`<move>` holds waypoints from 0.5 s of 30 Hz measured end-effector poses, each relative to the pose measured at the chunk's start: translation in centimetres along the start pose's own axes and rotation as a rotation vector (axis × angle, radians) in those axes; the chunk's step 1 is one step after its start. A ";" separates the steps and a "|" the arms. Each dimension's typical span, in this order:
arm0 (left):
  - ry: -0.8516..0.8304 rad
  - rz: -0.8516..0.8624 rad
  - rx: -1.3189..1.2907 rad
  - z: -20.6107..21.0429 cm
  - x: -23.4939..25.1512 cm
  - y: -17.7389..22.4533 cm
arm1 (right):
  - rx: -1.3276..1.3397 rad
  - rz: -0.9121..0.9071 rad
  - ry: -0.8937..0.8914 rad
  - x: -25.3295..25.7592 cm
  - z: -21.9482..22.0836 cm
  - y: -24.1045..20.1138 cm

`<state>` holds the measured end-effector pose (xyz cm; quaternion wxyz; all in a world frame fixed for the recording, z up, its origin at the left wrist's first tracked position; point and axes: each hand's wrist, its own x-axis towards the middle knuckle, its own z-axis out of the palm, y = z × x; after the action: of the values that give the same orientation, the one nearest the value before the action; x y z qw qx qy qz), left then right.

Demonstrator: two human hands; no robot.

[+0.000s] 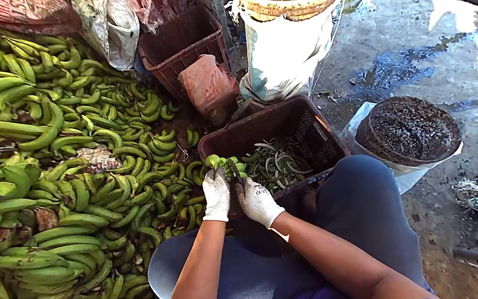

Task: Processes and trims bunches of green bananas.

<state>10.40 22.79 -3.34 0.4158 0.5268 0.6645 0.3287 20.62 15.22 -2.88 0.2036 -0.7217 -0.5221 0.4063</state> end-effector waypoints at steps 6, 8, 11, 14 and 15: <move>-0.006 -0.206 -0.398 -0.4 -0.2 1.1 | 0.036 -0.131 0.133 0.2 1.8 1.0; -0.048 -0.251 -0.481 -0.5 -0.6 1.2 | -0.003 -0.149 0.162 0.5 1.8 1.3; -0.080 -0.293 -0.528 -0.4 -1.0 1.4 | -0.038 -0.166 0.198 1.3 2.0 2.1; -0.114 -0.301 -0.502 -0.8 -1.1 1.5 | -0.054 -0.200 0.193 1.6 1.6 2.5; -0.120 -0.293 -0.481 -1.0 -1.1 1.4 | -0.081 -0.204 0.158 1.6 1.0 2.5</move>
<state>10.25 22.09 -1.43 0.6105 0.3300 0.6107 0.3813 21.44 15.66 -5.86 0.2551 -0.7022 -0.5913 0.3038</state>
